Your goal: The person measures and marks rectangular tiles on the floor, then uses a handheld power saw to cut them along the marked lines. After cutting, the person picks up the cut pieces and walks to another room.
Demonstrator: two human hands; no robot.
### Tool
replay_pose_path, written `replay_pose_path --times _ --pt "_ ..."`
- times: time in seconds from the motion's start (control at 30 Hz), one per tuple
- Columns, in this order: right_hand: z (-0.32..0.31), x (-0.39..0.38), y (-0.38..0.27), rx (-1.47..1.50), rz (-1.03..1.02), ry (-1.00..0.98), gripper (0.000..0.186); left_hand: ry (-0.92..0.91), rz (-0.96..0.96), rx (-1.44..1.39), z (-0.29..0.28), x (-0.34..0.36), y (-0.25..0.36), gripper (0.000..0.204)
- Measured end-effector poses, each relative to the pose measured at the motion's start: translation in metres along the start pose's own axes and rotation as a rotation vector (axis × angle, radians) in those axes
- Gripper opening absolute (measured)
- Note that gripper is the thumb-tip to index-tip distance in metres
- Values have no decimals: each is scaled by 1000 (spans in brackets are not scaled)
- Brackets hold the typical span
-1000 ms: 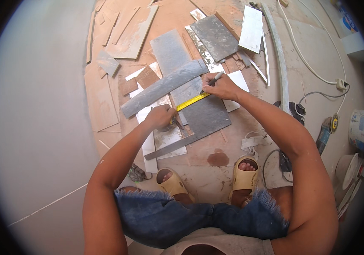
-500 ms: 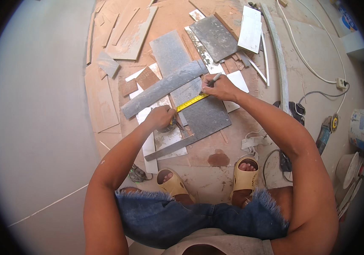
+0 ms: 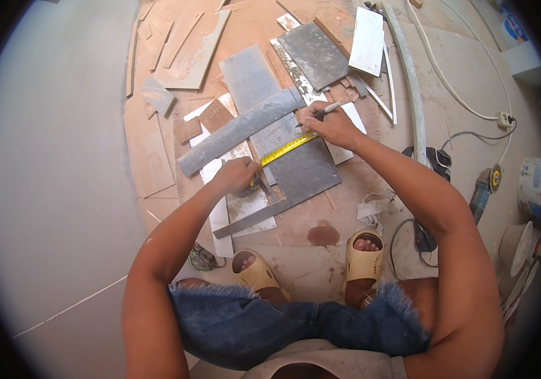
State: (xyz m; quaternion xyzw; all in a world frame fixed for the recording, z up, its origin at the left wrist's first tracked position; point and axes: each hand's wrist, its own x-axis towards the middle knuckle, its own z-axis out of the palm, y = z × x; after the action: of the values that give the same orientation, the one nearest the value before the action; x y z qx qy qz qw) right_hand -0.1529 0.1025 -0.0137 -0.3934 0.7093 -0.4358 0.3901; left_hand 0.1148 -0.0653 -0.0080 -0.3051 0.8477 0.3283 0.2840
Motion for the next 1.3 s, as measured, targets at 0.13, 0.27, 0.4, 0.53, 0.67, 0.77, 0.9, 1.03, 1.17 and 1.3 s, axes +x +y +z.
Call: replay_pose_path --times 0.13,0.27,0.4,0.53,0.67,0.77,0.9,1.03,1.17,1.3 --pt "-34 -15 2 40 -9 107 24 -49 43 -29 16 -23 20 55" --pt "-61 -43 4 114 90 85 19 -174 91 -43 53 -48 31 58" --pt "-61 -67 23 166 119 47 15 -231 68 -46 73 -62 32 58" --pt "-57 -80 29 183 127 17 18 -215 71 -13 77 -65 36 55" --pt "-56 -83 21 155 146 22 23 -205 80 21 80 -62 40 56" --pt "-55 -82 28 148 148 20 24 -227 65 75 79 -57 46 56" --pt "-45 -83 29 188 142 -65 22 -248 17 112 80 -55 49 56" --pt "-20 -89 19 176 82 -194 22 -295 -17 174 76 -51 54 53" --pt "3 -95 27 -27 -69 -296 21 -308 -44 189 74 -50 61 51" --pt "14 -96 40 -77 -28 -313 19 -319 4 233 75 -49 60 51"
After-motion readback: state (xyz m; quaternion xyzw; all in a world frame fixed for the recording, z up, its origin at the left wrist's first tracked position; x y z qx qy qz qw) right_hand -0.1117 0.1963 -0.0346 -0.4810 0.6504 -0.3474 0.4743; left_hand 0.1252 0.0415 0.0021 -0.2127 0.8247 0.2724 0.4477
